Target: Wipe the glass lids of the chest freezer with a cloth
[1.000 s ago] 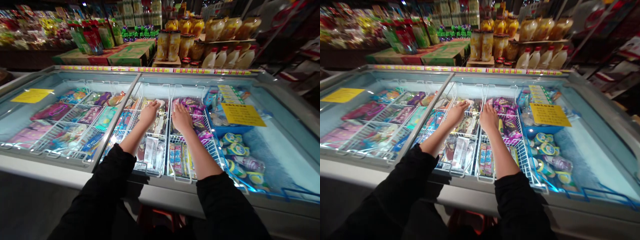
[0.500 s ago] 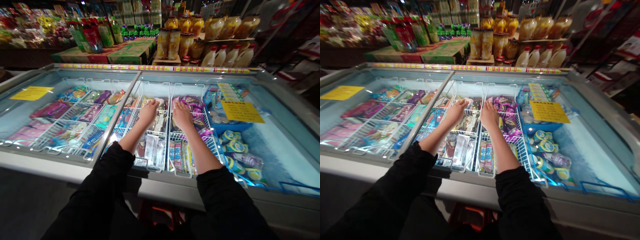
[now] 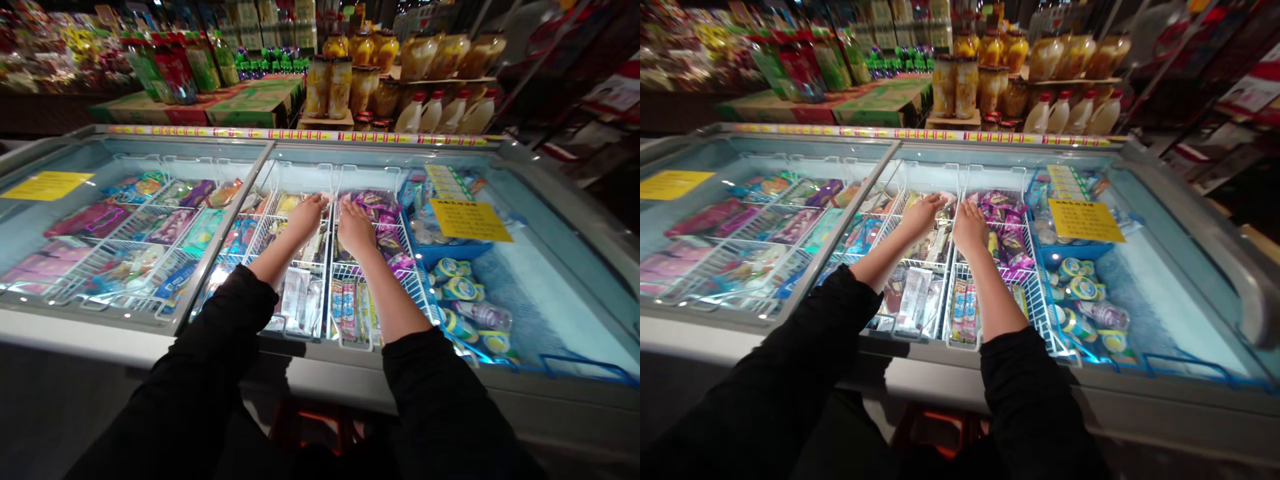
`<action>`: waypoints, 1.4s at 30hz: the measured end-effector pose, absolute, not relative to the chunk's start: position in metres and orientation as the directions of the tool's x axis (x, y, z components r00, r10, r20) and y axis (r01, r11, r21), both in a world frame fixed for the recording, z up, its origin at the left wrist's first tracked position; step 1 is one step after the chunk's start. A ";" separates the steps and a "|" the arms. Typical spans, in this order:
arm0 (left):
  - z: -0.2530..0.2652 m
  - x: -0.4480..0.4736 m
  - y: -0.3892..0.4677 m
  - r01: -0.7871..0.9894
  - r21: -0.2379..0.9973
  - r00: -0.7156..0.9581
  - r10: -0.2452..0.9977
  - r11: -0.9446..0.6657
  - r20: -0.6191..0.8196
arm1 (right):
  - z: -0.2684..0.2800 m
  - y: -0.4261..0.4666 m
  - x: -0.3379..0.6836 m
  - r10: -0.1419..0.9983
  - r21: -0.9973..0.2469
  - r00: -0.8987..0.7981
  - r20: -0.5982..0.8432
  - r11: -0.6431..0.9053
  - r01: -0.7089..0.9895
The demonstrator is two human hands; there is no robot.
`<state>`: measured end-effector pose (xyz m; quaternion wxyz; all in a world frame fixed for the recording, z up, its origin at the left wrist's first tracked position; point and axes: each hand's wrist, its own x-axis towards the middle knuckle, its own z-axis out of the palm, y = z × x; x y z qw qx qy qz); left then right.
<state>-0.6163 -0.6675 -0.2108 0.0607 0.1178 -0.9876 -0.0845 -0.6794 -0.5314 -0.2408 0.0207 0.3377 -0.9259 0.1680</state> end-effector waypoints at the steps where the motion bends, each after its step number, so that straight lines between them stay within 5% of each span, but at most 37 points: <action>1: -0.211 -0.608 -0.666 -0.223 0.178 -0.964 -0.244 0.958 0.105 | -0.241 -0.532 -0.679 -0.616 -0.298 -0.773 0.150 0.717 -0.630; 9: -0.222 -0.552 -0.657 -0.059 0.205 -0.993 -0.079 0.977 0.092 | -0.249 -0.534 -0.685 -0.619 -0.298 -0.764 0.182 0.705 -0.643; 19: -0.221 -0.544 -0.679 -0.277 0.179 -0.946 -0.301 0.944 0.124 | -0.250 -0.534 -0.685 -0.613 -0.291 -0.763 0.207 0.706 -0.646; 27: -0.222 -0.535 -0.644 -0.059 0.258 -0.992 -0.086 0.964 0.095 | -0.244 -0.534 -0.681 -0.609 -0.292 -0.772 0.182 0.716 -0.634; 35: -0.219 -0.513 -0.666 -0.258 0.184 -0.951 -0.282 0.949 0.123 | -0.244 -0.529 -0.682 -0.611 -0.329 -0.761 0.219 0.688 -0.647; 42: -0.234 -0.494 -0.645 0.072 0.256 -0.993 0.045 0.964 0.110 | -0.248 -0.531 -0.684 -0.605 -0.303 -0.752 0.264 0.688 -0.660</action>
